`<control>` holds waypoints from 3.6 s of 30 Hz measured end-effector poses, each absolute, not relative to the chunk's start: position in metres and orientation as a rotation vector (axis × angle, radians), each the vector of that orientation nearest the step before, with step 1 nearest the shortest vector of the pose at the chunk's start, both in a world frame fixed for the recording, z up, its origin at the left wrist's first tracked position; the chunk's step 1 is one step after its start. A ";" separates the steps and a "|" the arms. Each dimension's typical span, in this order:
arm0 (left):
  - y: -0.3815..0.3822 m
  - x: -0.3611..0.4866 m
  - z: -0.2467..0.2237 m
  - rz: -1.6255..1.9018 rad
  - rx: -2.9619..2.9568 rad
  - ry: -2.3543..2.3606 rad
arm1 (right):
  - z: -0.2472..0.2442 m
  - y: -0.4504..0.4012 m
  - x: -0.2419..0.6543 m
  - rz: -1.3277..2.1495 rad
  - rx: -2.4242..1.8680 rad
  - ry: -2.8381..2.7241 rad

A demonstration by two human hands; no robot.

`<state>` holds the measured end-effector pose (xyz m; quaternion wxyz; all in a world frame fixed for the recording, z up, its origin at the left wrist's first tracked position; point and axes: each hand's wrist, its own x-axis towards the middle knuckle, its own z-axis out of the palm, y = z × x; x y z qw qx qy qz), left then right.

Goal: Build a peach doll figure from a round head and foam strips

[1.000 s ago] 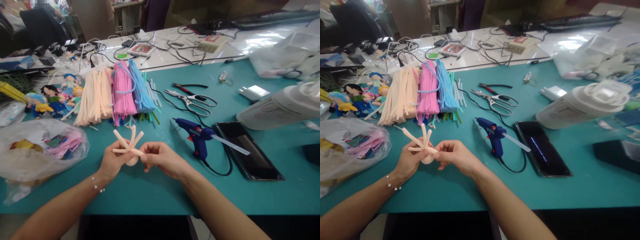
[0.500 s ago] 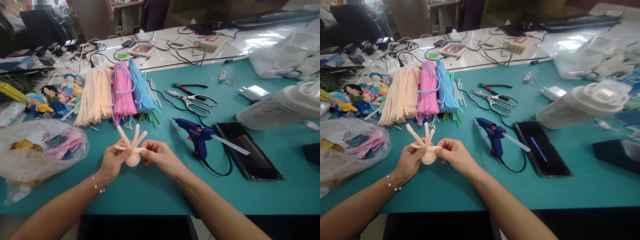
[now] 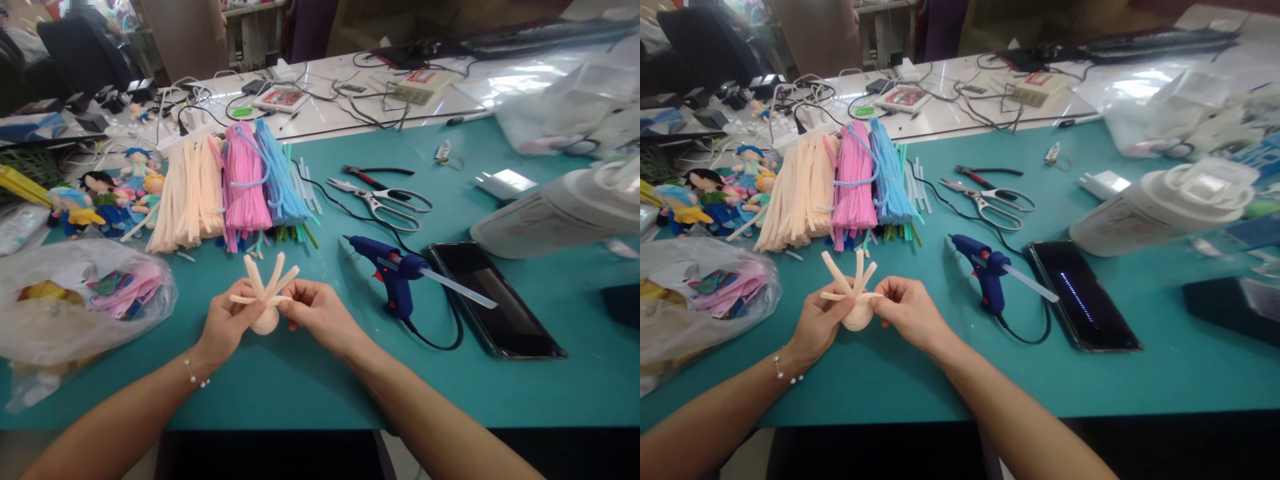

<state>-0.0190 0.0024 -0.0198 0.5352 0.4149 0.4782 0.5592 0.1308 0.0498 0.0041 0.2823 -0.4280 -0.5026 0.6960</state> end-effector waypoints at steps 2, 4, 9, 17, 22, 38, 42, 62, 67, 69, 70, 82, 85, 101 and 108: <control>0.001 -0.018 -0.019 1.358 1.087 1.193 | 0.004 0.049 0.130 1.864 -1.151 -1.350; 0.001 -0.018 -0.018 1.401 1.194 1.247 | 0.004 0.048 0.129 1.873 -1.156 -1.353; 0.002 -0.020 -0.017 1.426 1.377 1.345 | 0.005 0.047 0.130 1.938 -1.146 -1.333; 0.001 -0.023 -0.013 1.249 1.210 1.277 | 0.007 0.051 0.132 2.266 -1.037 -1.057; 0.003 -0.025 -0.013 1.213 1.225 1.213 | 0.006 0.050 0.132 2.297 -1.117 -1.107; 0.007 -0.032 -0.018 1.217 1.046 1.071 | 0.011 0.048 0.139 1.927 -0.851 -1.414; 0.008 -0.031 -0.017 1.229 0.974 1.005 | 0.013 0.049 0.144 1.494 -0.710 -1.695; 0.006 -0.029 -0.018 1.157 0.932 1.002 | 0.009 0.048 0.146 0.847 -0.639 -2.019; 0.006 -0.029 -0.018 1.146 0.955 1.024 | 0.006 0.044 0.144 0.625 -0.641 -2.061; 0.006 -0.029 -0.018 1.142 0.947 1.036 | 0.006 0.043 0.144 0.622 -0.637 -2.064; 0.007 -0.029 -0.018 1.143 0.945 1.042 | 0.006 0.043 0.144 0.653 -0.634 -2.065; 0.006 -0.025 -0.017 1.156 0.920 1.048 | -0.001 0.042 0.142 0.659 -0.621 -2.084; 0.006 -0.024 -0.018 1.174 0.907 1.062 | -0.004 0.040 0.140 0.662 -0.645 -2.047; 0.010 -0.028 -0.020 1.155 0.785 1.147 | -0.002 0.046 0.137 0.710 -0.736 -1.960; 0.011 -0.026 -0.017 1.190 0.854 1.142 | -0.001 0.045 0.137 0.769 -0.765 -2.003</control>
